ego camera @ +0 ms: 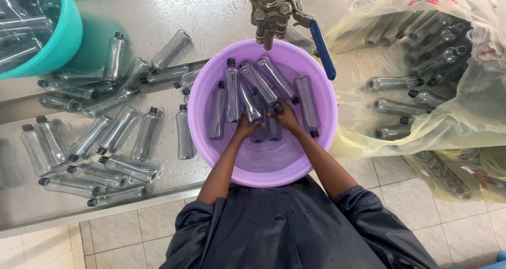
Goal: Rinsing empty plastic bottles in a basin of water and arranging them on a metal drainage tray.
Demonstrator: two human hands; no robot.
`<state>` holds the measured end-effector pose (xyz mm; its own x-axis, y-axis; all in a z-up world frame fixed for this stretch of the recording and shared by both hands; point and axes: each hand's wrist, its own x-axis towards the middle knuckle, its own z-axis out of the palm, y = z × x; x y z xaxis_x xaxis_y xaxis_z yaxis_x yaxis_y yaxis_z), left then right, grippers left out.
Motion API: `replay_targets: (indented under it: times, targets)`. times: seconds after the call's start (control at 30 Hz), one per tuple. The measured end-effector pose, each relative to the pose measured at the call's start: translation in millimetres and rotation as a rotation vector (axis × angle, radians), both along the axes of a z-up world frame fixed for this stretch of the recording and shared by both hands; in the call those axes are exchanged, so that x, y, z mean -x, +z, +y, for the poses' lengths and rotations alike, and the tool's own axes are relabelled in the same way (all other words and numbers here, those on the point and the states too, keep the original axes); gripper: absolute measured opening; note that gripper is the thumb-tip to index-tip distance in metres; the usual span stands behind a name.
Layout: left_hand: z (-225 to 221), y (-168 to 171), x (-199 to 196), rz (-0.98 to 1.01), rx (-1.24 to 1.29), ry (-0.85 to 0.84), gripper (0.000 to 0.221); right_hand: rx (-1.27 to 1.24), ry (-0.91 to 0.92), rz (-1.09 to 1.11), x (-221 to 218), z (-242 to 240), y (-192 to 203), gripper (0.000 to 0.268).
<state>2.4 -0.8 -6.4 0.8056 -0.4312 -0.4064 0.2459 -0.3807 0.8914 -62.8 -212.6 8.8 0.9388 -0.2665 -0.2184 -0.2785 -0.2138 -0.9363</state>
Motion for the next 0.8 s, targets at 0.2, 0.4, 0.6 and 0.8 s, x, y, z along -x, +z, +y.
replay_targets:
  times: [0.2, 0.4, 0.6, 0.8]
  targets:
    - [-5.9, 7.5, 1.6, -0.01, 0.037, 0.008, 0.112, -0.021, 0.003, 0.005, -2.7, -2.8, -1.6, 0.058]
    - [-4.7, 16.2, 1.0, -0.095, 0.073, -0.003, 0.117, -0.009, 0.013, -0.016, 1.6, -2.0, 8.9, 0.062]
    - [-6.6, -5.1, 1.6, -0.143, 0.139, 0.007, 0.116, -0.049, 0.01, -0.055, -1.2, 0.6, 5.2, 0.071]
    - [-17.5, 33.5, 2.5, -0.231, 0.349, 0.024, 0.098, 0.002, 0.048, -0.142, -16.5, 7.4, 6.7, 0.066]
